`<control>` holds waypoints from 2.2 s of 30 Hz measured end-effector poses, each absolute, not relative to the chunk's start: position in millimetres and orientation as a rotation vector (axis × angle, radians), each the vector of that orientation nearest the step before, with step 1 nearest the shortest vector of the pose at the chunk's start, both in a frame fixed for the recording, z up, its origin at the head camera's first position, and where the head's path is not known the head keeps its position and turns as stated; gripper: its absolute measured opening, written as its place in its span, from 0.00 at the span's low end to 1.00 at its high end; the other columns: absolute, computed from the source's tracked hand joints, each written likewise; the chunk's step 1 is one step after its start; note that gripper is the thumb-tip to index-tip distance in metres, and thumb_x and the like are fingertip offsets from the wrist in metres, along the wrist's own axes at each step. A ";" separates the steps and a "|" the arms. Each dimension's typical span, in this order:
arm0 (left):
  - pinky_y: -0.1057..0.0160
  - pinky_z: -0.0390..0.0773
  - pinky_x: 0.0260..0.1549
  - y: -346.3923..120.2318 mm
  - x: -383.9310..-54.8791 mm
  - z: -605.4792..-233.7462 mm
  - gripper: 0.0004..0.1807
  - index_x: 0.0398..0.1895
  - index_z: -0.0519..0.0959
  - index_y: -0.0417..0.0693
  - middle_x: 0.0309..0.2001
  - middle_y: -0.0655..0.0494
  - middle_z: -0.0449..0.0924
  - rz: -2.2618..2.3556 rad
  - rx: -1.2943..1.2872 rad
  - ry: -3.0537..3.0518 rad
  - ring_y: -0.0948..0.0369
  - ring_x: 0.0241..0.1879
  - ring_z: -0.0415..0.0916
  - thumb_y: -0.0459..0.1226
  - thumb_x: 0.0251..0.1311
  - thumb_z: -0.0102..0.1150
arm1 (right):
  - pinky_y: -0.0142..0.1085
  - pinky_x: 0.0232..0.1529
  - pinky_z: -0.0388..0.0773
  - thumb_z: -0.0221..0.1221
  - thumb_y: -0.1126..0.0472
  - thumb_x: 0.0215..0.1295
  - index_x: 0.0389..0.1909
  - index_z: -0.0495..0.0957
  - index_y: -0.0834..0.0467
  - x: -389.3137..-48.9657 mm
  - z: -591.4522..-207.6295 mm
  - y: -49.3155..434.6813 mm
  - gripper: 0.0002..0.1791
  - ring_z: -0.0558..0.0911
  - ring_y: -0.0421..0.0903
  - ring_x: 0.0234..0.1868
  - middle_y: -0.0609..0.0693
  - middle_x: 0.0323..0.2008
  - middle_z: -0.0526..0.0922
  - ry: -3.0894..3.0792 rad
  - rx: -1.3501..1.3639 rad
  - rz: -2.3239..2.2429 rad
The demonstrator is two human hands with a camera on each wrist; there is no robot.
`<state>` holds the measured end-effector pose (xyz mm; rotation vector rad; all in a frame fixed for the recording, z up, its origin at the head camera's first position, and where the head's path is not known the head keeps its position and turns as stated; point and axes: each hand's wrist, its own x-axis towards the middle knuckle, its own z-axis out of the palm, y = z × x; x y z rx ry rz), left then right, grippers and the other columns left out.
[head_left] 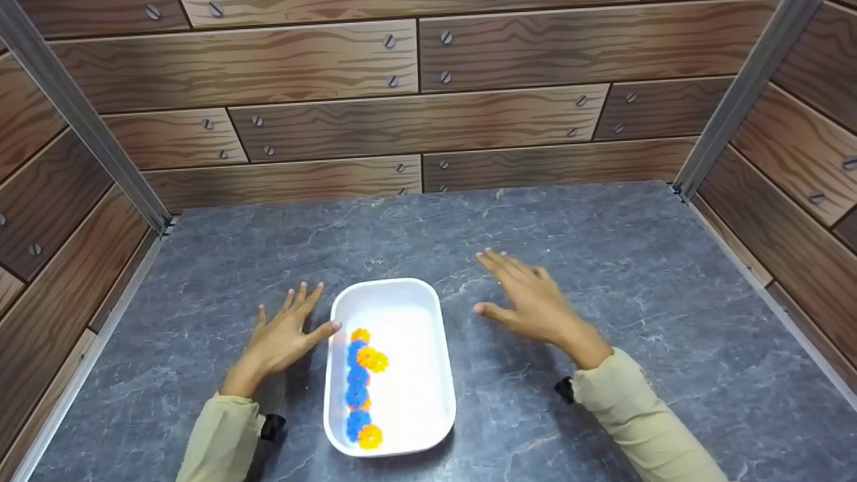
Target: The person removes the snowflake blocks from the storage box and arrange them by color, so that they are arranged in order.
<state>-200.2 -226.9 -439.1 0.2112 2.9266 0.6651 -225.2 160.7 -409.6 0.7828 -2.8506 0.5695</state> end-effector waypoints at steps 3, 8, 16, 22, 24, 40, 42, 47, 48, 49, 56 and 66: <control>0.29 0.29 0.65 -226.2 -200.9 -438.6 0.47 0.77 0.48 0.55 0.76 0.39 0.42 0.704 0.219 2.897 0.41 0.76 0.39 0.67 0.61 0.45 | 0.62 0.65 0.58 0.61 0.39 0.59 0.73 0.57 0.54 -222.7 -408.0 149.9 0.45 0.64 0.60 0.71 0.57 0.72 0.61 -2.831 0.858 0.618; 0.29 0.32 0.65 -225.8 -202.4 -439.3 0.46 0.77 0.50 0.55 0.76 0.38 0.45 0.764 0.228 2.856 0.40 0.75 0.41 0.64 0.61 0.49 | 0.60 0.65 0.60 0.60 0.36 0.57 0.72 0.60 0.52 -219.1 -406.2 133.0 0.45 0.65 0.57 0.70 0.56 0.71 0.63 -2.807 0.970 0.651; 0.28 0.44 0.64 -225.6 -201.3 -443.0 0.46 0.76 0.54 0.56 0.74 0.42 0.55 0.844 0.231 2.828 0.39 0.72 0.54 0.63 0.58 0.53 | 0.59 0.66 0.59 0.56 0.32 0.58 0.72 0.60 0.48 -212.2 -403.8 108.4 0.44 0.65 0.55 0.70 0.53 0.70 0.66 -2.822 1.104 0.715; 0.34 0.63 0.59 -224.6 -202.2 -445.0 0.42 0.73 0.60 0.57 0.67 0.44 0.68 0.908 0.215 2.810 0.43 0.62 0.70 0.61 0.58 0.57 | 0.56 0.64 0.62 0.64 0.39 0.57 0.71 0.63 0.48 -207.0 -405.6 91.9 0.42 0.68 0.55 0.65 0.53 0.65 0.69 -2.854 1.199 0.789; 0.38 0.68 0.55 -224.3 -202.5 -445.4 0.41 0.72 0.61 0.57 0.64 0.46 0.71 0.932 0.203 2.795 0.46 0.59 0.73 0.60 0.57 0.58 | 0.54 0.63 0.64 0.65 0.40 0.56 0.70 0.64 0.49 -205.6 -406.8 87.0 0.42 0.69 0.55 0.63 0.52 0.63 0.70 -2.860 1.244 0.812; 0.56 0.75 0.41 -226.2 -205.6 -449.2 0.41 0.71 0.64 0.55 0.56 0.48 0.77 1.040 0.203 2.729 0.57 0.44 0.78 0.54 0.54 0.65 | 0.35 0.49 0.71 0.65 0.38 0.54 0.69 0.65 0.46 -200.5 -418.0 58.8 0.42 0.75 0.48 0.51 0.50 0.54 0.75 -2.999 1.573 0.785; 0.57 0.75 0.40 -226.8 -205.3 -448.9 0.42 0.71 0.64 0.54 0.56 0.47 0.77 1.035 0.220 2.733 0.57 0.44 0.79 0.53 0.53 0.66 | 0.33 0.47 0.71 0.66 0.38 0.53 0.69 0.65 0.47 -200.1 -420.3 55.8 0.42 0.75 0.47 0.49 0.49 0.53 0.75 -2.996 1.609 0.752; 0.57 0.76 0.39 -227.8 -203.6 -448.7 0.43 0.71 0.64 0.50 0.55 0.47 0.77 1.049 0.246 2.723 0.58 0.43 0.79 0.52 0.52 0.68 | 0.30 0.46 0.71 0.67 0.39 0.53 0.67 0.67 0.47 -198.4 -425.1 48.5 0.41 0.75 0.43 0.47 0.48 0.53 0.76 -3.016 1.684 0.650; 0.57 0.76 0.39 -227.8 -203.6 -448.8 0.43 0.71 0.64 0.50 0.55 0.47 0.77 1.054 0.247 2.720 0.58 0.43 0.78 0.52 0.52 0.68 | 0.30 0.46 0.72 0.67 0.39 0.53 0.67 0.67 0.46 -197.9 -425.9 47.2 0.41 0.75 0.42 0.47 0.47 0.53 0.76 -3.031 1.693 0.630; 0.58 0.76 0.39 -227.8 -203.8 -448.9 0.43 0.71 0.64 0.50 0.55 0.47 0.77 1.061 0.244 2.715 0.58 0.43 0.78 0.52 0.51 0.68 | 0.30 0.47 0.72 0.67 0.39 0.53 0.67 0.67 0.46 -197.4 -426.6 45.9 0.40 0.76 0.42 0.47 0.47 0.54 0.75 -3.046 1.705 0.612; 0.56 0.76 0.41 -227.4 -204.0 -448.5 0.45 0.70 0.64 0.49 0.55 0.46 0.77 1.075 0.241 2.690 0.56 0.44 0.78 0.52 0.50 0.69 | 0.28 0.41 0.73 0.67 0.40 0.54 0.63 0.70 0.40 -191.6 -428.9 37.0 0.34 0.78 0.40 0.48 0.45 0.49 0.75 -3.078 1.787 0.487; 0.59 0.75 0.41 -228.9 -207.6 -452.2 0.45 0.71 0.62 0.46 0.55 0.44 0.76 1.159 0.301 2.622 0.54 0.45 0.77 0.49 0.51 0.70 | 0.28 0.35 0.70 0.68 0.44 0.54 0.57 0.73 0.35 -189.6 -433.5 23.8 0.28 0.78 0.36 0.45 0.41 0.48 0.75 -3.082 1.906 0.296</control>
